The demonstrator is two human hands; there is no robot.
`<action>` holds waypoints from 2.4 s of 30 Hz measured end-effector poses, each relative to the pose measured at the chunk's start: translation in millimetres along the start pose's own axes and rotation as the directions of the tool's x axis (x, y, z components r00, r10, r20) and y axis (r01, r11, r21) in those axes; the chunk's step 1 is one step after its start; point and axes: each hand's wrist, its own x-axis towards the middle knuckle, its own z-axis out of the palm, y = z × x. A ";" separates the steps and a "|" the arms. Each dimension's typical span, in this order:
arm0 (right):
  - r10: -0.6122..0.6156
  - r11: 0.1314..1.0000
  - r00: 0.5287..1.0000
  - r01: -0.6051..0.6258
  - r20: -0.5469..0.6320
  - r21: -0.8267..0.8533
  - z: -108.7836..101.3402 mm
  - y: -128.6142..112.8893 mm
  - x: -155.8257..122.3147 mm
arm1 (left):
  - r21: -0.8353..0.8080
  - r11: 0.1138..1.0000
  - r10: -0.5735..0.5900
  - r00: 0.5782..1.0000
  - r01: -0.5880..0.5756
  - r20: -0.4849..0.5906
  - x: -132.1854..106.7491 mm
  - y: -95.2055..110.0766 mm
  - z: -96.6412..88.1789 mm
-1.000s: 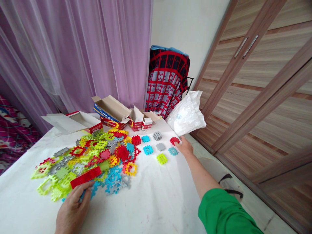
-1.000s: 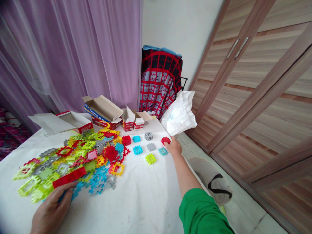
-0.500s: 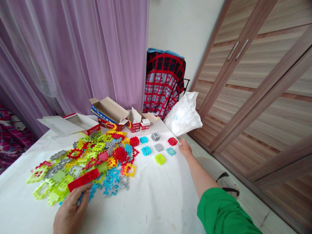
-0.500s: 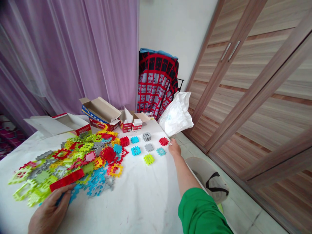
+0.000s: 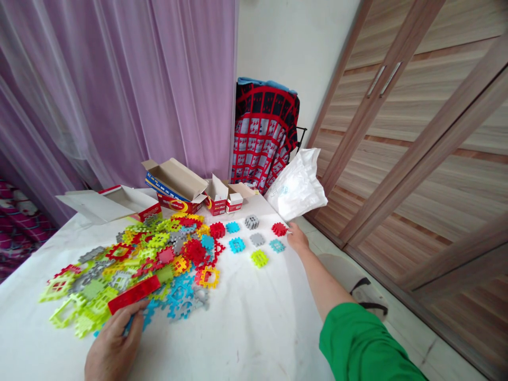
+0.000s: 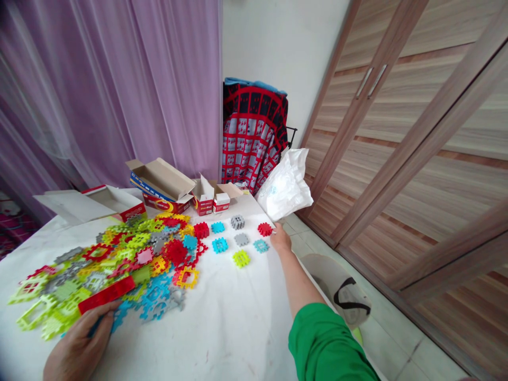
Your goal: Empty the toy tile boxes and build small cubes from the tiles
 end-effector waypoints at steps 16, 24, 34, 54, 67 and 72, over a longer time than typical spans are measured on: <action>-0.003 0.998 1.000 0.004 0.011 -0.067 -4.3 -15.1 -7.2 | -0.020 1.000 -0.016 1.000 0.015 -0.004 1.8 5.4 -1.3; 0.009 0.990 0.999 -0.001 0.049 -0.144 -6.3 -41.7 -2.9 | -0.026 0.999 -0.032 0.999 0.032 0.023 0.3 -1.2 1.3; 0.078 0.975 0.993 -0.058 0.086 -0.213 -7.2 -55.5 -1.9 | -0.008 1.000 0.023 1.000 -0.023 -0.009 1.2 0.9 -0.8; 0.090 0.990 0.995 -0.083 0.052 -0.117 -7.6 -52.9 4.2 | -0.010 0.999 0.030 1.000 -0.030 -0.008 -2.2 -3.8 1.4; 0.142 0.903 0.964 -0.034 -0.223 0.429 -14.8 -20.6 -37.9 | -0.031 0.999 0.042 0.999 -0.043 -0.018 -0.4 -3.8 2.8; -0.015 0.651 0.989 0.120 -0.145 0.750 45.0 -45.2 -118.1 | 0.002 0.999 0.048 0.999 -0.048 -0.012 0.0 -2.7 4.6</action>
